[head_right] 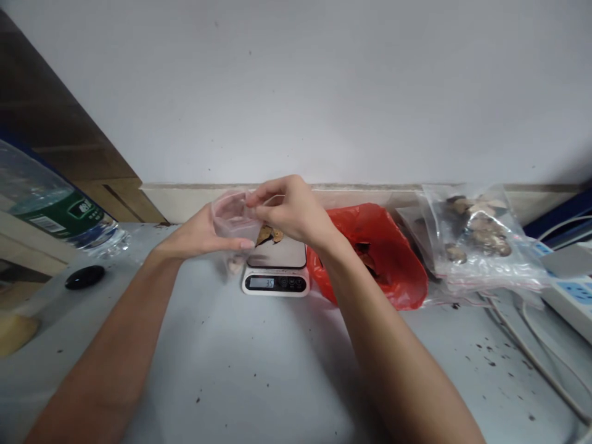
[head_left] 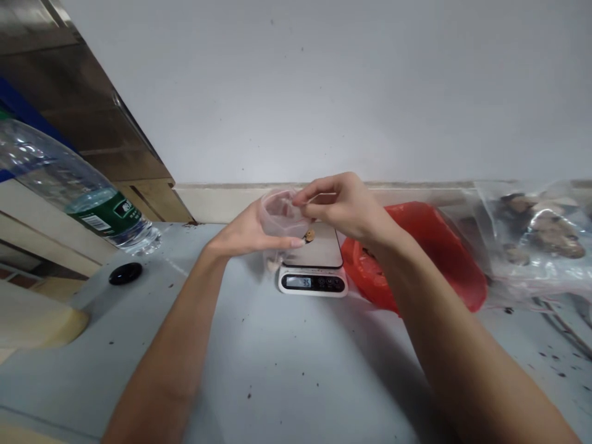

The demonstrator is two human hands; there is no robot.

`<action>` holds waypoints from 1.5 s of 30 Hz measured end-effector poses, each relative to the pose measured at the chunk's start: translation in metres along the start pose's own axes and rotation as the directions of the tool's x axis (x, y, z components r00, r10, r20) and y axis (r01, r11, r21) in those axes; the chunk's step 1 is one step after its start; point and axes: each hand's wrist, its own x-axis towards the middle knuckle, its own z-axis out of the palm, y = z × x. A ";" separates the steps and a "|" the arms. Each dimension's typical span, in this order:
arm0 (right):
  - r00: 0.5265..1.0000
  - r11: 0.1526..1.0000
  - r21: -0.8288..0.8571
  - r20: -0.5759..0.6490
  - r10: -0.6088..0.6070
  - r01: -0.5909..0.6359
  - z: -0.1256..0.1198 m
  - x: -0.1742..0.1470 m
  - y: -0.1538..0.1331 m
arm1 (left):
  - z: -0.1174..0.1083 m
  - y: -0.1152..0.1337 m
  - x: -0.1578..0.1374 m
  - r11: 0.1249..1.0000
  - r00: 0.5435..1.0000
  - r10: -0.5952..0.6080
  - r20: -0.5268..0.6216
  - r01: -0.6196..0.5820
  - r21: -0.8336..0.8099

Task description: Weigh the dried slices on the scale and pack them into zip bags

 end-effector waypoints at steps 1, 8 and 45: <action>1.000 1.000 -0.024 -0.004 0.017 -0.017 0.000 0.000 -0.001 | -0.001 0.000 0.000 1.000 1.000 0.009 -0.009 -0.008 0.017; 0.978 0.968 -0.170 -0.126 0.164 -0.184 0.000 -0.001 -0.004 | -0.011 0.008 -0.005 0.964 0.992 -0.082 -0.091 0.102 0.247; 0.924 0.693 -0.710 0.173 0.340 -0.122 -0.005 0.008 0.027 | -0.008 -0.002 -0.005 0.839 0.941 -0.321 0.110 0.228 0.493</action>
